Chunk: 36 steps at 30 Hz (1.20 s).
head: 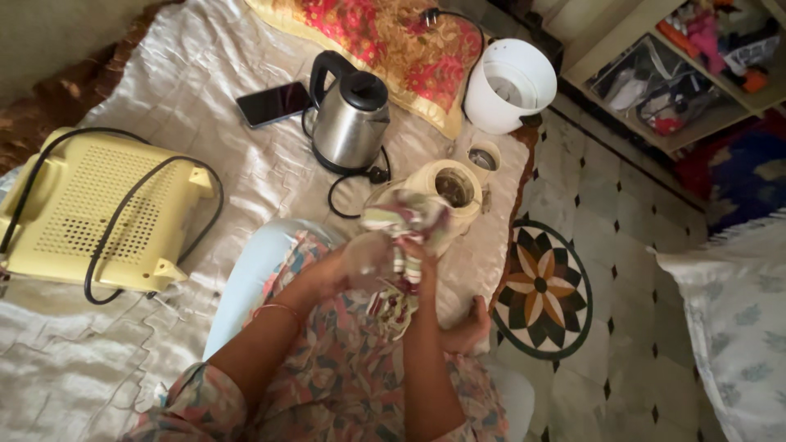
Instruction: The person wipes the exterior of a yellow appliance and a white cylindrical container using a striped cloth. They then handle a white cord and a clear plastic lid, wiping them with the cloth before placing them on the bed.
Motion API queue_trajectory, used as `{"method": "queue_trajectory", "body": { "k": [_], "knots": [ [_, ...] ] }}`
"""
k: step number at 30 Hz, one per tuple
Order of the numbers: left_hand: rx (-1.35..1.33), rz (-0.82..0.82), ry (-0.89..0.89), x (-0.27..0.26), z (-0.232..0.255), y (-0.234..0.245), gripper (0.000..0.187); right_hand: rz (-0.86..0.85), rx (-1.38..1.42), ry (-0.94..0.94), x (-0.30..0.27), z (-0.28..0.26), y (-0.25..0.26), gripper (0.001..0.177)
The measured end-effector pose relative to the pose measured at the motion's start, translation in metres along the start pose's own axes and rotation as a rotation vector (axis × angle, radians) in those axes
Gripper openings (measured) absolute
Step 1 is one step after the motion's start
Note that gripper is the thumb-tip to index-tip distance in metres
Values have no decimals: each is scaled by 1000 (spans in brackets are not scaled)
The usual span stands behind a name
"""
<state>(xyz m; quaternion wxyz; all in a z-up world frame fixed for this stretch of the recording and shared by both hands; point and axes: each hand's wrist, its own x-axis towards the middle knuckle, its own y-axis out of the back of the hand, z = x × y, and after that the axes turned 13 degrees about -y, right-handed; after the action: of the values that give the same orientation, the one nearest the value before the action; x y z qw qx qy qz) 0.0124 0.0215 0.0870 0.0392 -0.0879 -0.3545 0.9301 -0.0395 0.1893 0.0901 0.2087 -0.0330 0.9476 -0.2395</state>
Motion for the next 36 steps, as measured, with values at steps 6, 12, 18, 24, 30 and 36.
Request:
{"method": "queue_trajectory", "body": {
  "k": [6,12,18,24,30,36],
  "knots": [
    [-220,124,68,-9,33,-25,90,-60,-320,295,-44,-42,-36,51],
    [-112,45,-25,-6,27,-28,93,-113,-236,65,-83,-57,-45,57],
    [-136,125,35,-12,47,-43,89,61,-688,549,-97,-82,-37,57],
    [-344,180,-85,-13,43,-38,68,-240,-1582,954,-109,-60,-55,80],
    [-224,197,-159,-1,24,-35,55,-345,-1698,721,-116,-93,-45,71],
    [-22,275,-280,15,-19,-7,43,-331,-1705,549,-108,-92,-46,66]
  ]
}}
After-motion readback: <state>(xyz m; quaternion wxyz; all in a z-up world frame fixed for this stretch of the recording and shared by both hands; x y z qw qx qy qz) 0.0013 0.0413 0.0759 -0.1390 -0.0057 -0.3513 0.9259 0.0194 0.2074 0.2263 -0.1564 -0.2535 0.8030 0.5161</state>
